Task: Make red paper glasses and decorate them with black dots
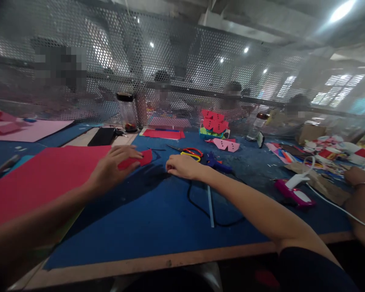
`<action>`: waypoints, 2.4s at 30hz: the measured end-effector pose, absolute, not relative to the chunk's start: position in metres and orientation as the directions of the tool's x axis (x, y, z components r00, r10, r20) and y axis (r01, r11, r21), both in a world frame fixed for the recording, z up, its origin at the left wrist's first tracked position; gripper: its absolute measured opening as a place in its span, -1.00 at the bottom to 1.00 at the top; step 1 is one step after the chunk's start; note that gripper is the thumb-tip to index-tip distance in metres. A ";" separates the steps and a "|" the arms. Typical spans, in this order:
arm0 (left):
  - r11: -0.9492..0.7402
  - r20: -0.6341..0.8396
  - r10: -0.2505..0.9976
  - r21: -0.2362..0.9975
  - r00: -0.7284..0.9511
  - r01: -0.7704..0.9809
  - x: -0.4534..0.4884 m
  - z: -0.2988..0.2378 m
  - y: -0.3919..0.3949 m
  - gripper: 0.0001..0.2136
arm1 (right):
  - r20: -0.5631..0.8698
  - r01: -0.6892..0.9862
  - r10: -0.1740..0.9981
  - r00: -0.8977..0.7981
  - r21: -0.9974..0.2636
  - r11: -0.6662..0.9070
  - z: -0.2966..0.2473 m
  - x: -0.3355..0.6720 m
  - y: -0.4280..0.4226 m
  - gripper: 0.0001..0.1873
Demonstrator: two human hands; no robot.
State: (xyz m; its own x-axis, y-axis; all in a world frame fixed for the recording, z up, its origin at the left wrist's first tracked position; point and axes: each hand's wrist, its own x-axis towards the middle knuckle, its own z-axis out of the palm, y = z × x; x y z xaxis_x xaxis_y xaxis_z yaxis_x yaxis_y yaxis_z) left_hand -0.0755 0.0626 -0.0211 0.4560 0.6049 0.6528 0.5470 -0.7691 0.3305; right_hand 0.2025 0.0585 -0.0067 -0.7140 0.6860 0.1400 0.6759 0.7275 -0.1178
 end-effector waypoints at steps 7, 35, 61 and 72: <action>-0.833 0.617 0.532 0.255 0.580 0.492 -0.058 -0.025 0.049 -0.87 | 0.090 0.679 0.709 -0.699 -0.227 0.698 -0.007 0.201 0.064 -0.89; -0.803 0.439 0.593 0.259 0.675 0.537 -0.042 -0.040 0.056 -0.83 | 0.181 0.707 0.709 -0.681 -0.088 0.702 -0.004 0.191 0.047 -0.88; -0.121 0.102 0.920 0.992 0.379 0.027 -0.052 -0.018 0.043 -0.76 | -0.134 0.976 0.990 -0.045 0.205 0.072 0.012 0.225 0.125 -0.60; -0.025 0.041 0.907 0.999 0.418 -0.044 -0.043 -0.011 0.033 -0.75 | 0.057 0.955 0.989 -0.137 -0.258 0.147 0.038 0.239 0.043 -0.57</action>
State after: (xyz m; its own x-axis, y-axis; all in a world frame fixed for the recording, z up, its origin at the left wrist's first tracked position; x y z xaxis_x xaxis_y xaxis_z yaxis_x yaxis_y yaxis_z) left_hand -0.0429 0.0326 -0.0113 0.4181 0.9075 0.0407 -0.0439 -0.0245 0.9987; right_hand 0.2387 0.0431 0.0378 -0.1370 0.9889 0.0572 0.9550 0.1472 -0.2576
